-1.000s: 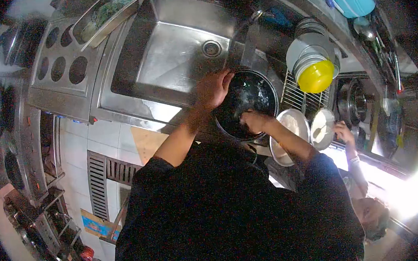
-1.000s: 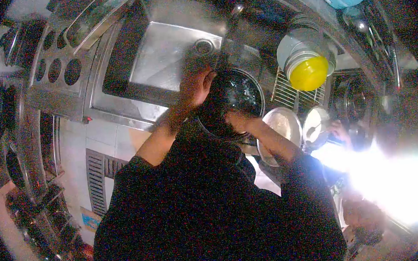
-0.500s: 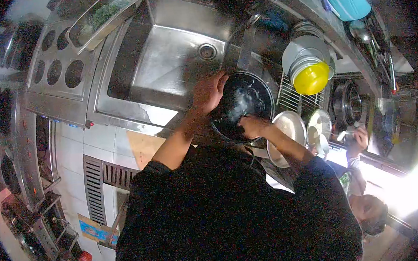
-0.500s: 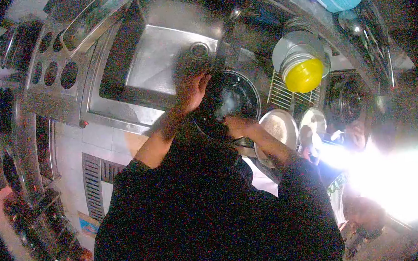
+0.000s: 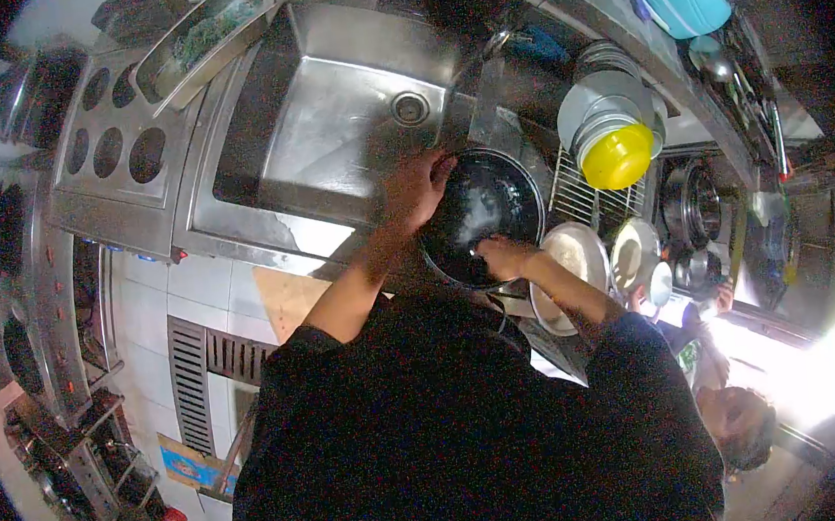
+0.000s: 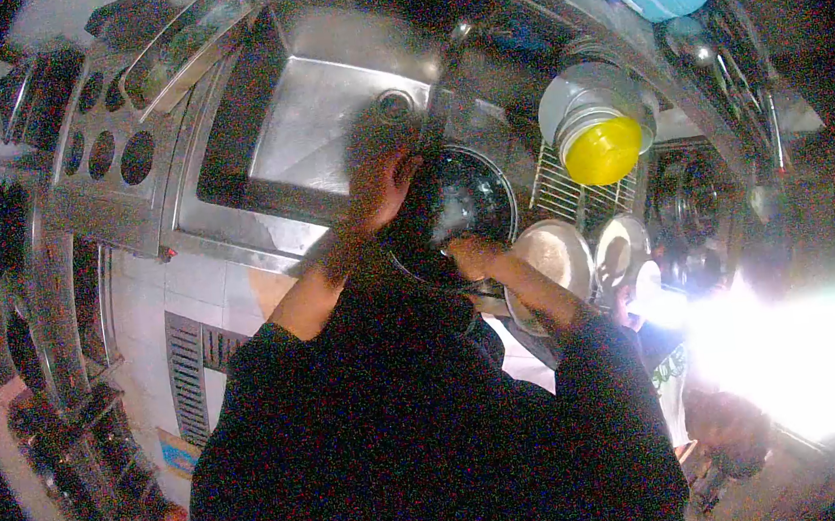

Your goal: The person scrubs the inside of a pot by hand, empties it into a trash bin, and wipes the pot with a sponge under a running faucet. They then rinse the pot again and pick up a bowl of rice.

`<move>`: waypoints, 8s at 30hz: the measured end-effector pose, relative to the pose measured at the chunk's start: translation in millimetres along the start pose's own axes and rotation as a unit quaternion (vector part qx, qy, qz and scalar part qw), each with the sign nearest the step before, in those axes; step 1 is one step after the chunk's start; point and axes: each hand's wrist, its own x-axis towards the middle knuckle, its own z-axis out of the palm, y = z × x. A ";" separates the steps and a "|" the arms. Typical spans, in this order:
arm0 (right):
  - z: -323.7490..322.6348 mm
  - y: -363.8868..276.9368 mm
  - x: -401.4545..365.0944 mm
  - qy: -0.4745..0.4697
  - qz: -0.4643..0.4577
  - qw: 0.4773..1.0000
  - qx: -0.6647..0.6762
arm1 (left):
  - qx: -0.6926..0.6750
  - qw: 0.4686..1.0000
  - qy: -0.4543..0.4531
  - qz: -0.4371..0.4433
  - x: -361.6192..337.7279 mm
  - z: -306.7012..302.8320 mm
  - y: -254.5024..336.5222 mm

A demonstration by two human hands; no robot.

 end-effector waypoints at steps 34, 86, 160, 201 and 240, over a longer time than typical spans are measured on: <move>-57.6 -44.9 -59.7 -0.141 0.060 0.975 -0.161 | -0.003 0.995 -0.091 -0.036 -2.3 -10.7 4.5; 27.9 -28.6 6.4 0.529 0.060 0.696 0.481 | -0.020 0.995 -0.053 -0.086 -22.2 -20.1 -0.6; -60.2 -66.3 21.1 0.591 0.012 0.790 0.163 | -0.003 0.982 -0.114 0.148 29.1 34.1 -27.6; -32.8 -24.5 45.4 0.489 0.038 0.116 0.864 | 0.046 0.983 -0.137 0.114 31.9 32.9 -22.3; -8.1 14.7 102.1 0.429 0.000 0.224 0.875 | 0.039 0.985 -0.134 0.106 26.5 28.6 -20.1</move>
